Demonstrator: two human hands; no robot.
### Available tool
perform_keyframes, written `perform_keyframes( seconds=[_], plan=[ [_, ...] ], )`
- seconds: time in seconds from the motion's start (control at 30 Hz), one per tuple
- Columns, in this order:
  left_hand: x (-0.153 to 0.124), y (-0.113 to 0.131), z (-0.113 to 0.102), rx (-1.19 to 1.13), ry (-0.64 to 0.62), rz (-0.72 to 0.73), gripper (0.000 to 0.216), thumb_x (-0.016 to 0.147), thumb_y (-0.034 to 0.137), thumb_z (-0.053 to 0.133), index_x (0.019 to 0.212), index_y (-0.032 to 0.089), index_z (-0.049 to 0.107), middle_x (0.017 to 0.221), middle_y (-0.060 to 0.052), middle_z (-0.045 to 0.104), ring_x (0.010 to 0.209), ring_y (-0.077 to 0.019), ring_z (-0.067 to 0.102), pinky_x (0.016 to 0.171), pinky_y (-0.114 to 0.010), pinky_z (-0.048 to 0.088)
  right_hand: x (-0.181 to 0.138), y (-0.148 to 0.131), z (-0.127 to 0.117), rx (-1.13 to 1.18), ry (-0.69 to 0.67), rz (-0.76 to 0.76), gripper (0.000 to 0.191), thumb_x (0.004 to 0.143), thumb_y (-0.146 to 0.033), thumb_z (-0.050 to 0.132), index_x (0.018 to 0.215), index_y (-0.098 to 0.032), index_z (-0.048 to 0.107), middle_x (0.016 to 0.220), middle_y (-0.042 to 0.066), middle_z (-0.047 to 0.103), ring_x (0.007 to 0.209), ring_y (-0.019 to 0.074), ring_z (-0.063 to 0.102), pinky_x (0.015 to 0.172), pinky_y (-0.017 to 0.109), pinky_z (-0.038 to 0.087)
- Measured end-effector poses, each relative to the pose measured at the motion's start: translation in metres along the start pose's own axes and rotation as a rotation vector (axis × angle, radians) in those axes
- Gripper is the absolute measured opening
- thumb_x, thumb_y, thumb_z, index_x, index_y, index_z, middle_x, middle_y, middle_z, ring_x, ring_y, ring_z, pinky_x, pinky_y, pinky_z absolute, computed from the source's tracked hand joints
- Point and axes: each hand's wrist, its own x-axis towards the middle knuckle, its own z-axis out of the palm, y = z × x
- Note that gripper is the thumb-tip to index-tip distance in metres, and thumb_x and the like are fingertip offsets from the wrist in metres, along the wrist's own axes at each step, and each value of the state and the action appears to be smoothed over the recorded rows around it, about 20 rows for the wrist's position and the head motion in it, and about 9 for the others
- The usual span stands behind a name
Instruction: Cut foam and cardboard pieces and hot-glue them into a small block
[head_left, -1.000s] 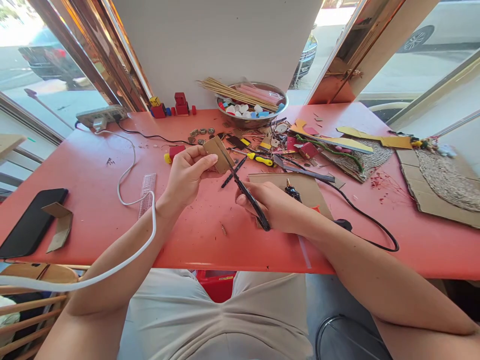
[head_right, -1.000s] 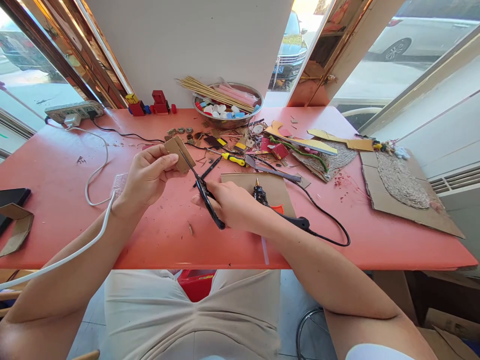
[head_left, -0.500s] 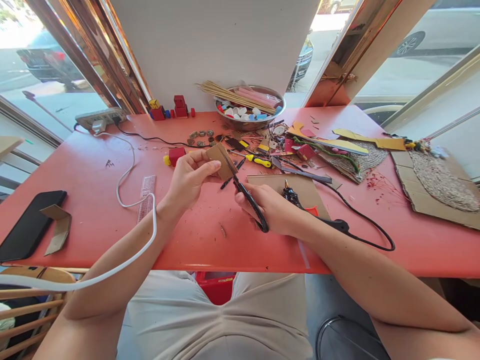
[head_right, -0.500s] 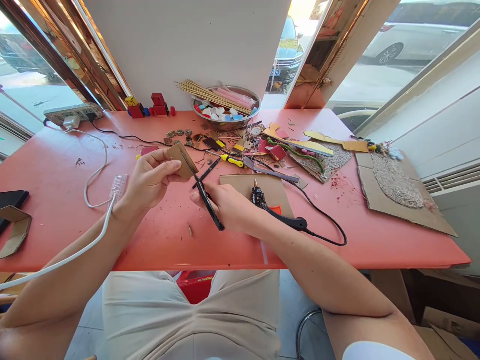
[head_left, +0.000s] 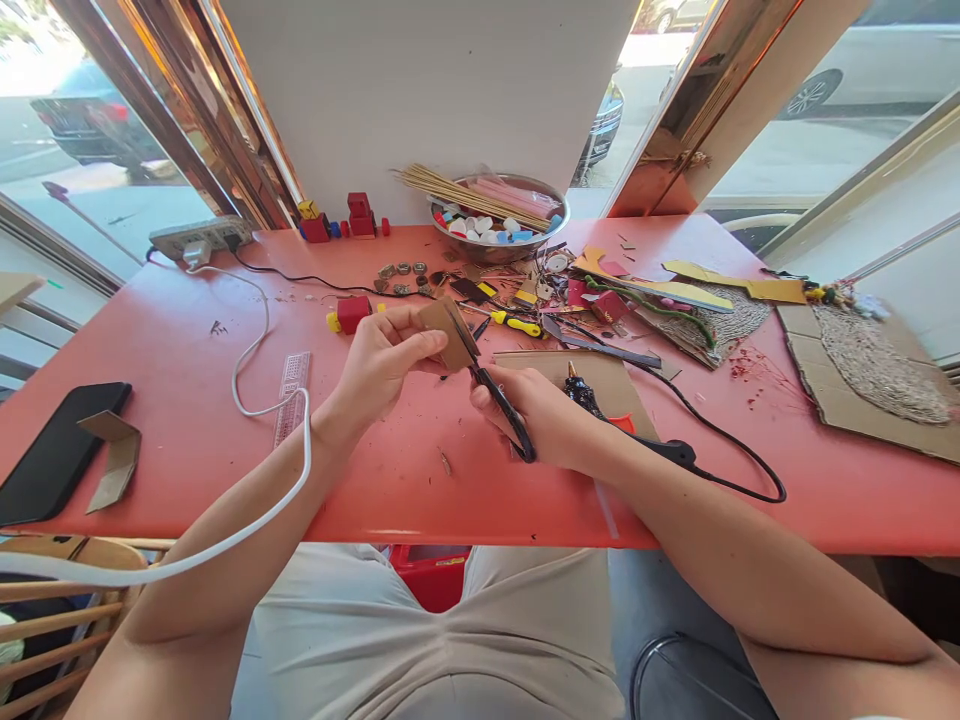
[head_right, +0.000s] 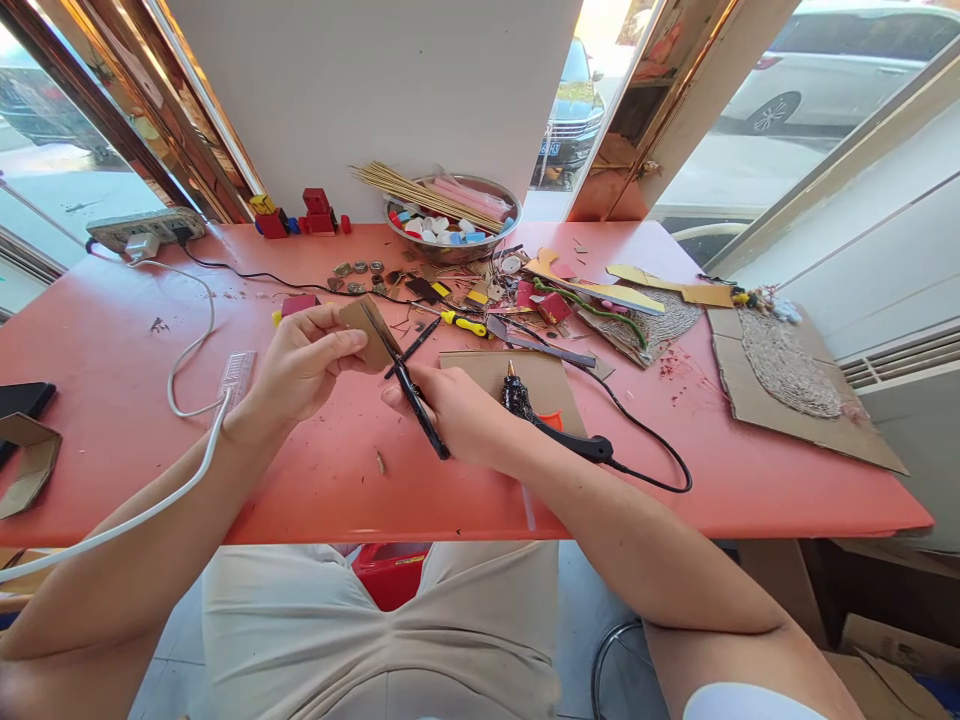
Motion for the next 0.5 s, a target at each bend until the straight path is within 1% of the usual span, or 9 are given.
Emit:
perform_keyframes(
  seconds=[0.1,0.23,0.37,0.5],
  plan=[
    [-0.0016,-0.002,0.0026,0.004,-0.036,-0.024,0.03,0.059,0.04,0.087,0.071,0.017,0.071,0.064,-0.003,0.075,0.066,-0.0235,0.077,0.066,-0.036,0.068,0.0004,0.0013,-0.0005,-0.009,0.004,-0.018,0.071,0.092,-0.095,0.028,0.075,-0.027,0.041,0.058,-0.003,0.044,0.055,0.0136,0.04,0.056,0.028,0.031],
    [-0.0017,-0.0039,0.0029,0.006,-0.026,-0.015,0.029,0.06,0.04,0.085,0.072,0.017,0.073,0.066,-0.003,0.076,0.066,-0.0228,0.077,0.065,-0.035,0.067,0.0012,0.0009,-0.0001,-0.017,0.002,0.032,0.072,0.095,-0.091,0.031,0.074,-0.024,0.049,0.053,-0.003,0.044,0.052,0.0142,0.045,0.055,0.027,0.034],
    [-0.0015,-0.0036,0.0023,0.008,-0.017,0.003,0.027,0.06,0.039,0.085,0.07,0.017,0.072,0.066,-0.004,0.077,0.063,-0.0205,0.075,0.062,-0.032,0.065,0.0009,-0.0015,-0.0012,0.016,0.009,0.08,0.073,0.094,-0.089,0.041,0.074,-0.02,0.058,0.049,-0.002,0.045,0.054,0.0153,0.05,0.054,0.026,0.035],
    [-0.0022,-0.0027,0.002,0.008,-0.037,0.007,0.027,0.061,0.038,0.086,0.072,0.018,0.073,0.067,-0.004,0.077,0.062,-0.0204,0.075,0.061,-0.032,0.065,-0.0006,-0.0019,-0.0034,0.055,0.011,0.069,0.069,0.094,-0.084,0.047,0.071,-0.02,0.059,0.049,0.0,0.049,0.06,0.0191,0.061,0.056,0.026,0.041]
  ],
)
